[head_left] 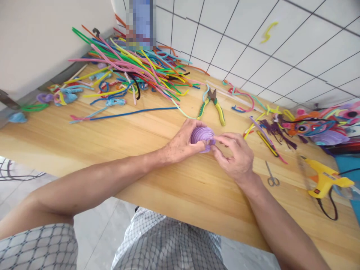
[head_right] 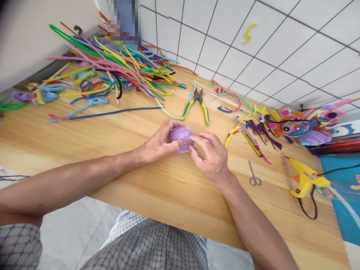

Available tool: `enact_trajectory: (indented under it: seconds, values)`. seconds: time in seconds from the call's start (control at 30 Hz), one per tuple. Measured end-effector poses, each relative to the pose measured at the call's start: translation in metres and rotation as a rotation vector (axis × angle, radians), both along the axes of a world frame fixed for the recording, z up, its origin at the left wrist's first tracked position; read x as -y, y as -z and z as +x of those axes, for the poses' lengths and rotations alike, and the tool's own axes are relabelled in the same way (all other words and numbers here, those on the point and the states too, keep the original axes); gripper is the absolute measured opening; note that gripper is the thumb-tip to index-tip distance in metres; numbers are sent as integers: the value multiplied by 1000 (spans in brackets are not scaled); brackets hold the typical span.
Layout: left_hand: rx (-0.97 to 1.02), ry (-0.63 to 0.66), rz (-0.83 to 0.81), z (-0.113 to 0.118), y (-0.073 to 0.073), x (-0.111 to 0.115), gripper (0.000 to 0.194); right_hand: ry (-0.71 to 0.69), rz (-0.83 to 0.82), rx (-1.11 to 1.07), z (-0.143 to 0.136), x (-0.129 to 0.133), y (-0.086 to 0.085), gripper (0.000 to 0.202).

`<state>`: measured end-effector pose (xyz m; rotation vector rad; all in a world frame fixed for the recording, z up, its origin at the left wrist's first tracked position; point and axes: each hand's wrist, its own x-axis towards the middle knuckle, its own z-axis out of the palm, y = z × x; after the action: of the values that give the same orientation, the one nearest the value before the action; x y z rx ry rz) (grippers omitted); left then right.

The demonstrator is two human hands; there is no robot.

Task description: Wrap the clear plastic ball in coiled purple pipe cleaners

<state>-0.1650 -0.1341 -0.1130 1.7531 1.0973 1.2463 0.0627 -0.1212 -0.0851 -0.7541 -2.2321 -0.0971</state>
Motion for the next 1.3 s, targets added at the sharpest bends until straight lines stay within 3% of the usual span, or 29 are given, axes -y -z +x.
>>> enact_trajectory:
  seconds: [0.27, 0.83, 1.1, 1.3]
  values:
    - [6, -17, -27, 1, 0, 2, 46, 29, 52, -51, 1, -3, -1, 25]
    - [-13, -26, -2, 2, -1, 6, 48, 27, -41, -38, 2, 1, 1, 35]
    - [34, 61, -96, 3, -5, 9, 51, 55, -44, -27, -2, 5, -2, 26]
    - [-35, 23, 42, 3, -4, 7, 50, 49, -40, -33, -4, 7, -4, 25]
